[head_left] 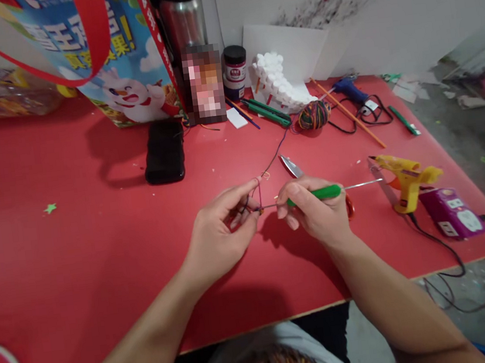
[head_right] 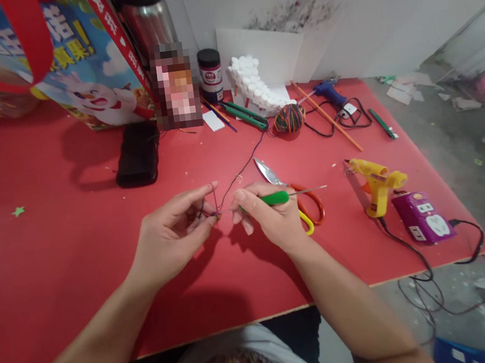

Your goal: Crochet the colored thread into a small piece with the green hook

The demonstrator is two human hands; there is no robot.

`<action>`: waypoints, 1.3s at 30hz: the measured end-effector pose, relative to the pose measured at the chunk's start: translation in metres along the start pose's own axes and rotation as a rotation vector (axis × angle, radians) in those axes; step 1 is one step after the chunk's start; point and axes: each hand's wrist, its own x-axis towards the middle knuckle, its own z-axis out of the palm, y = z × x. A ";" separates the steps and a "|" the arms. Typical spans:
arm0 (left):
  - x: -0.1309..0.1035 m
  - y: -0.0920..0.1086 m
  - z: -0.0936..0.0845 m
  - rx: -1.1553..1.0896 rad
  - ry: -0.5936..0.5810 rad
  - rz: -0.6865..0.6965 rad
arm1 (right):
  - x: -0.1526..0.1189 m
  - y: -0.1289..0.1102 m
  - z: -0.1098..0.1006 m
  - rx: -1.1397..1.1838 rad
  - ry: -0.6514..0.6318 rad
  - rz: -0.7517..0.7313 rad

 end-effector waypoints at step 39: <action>0.007 -0.003 -0.001 -0.390 0.299 -0.182 | -0.008 0.016 0.037 -0.129 0.047 -0.178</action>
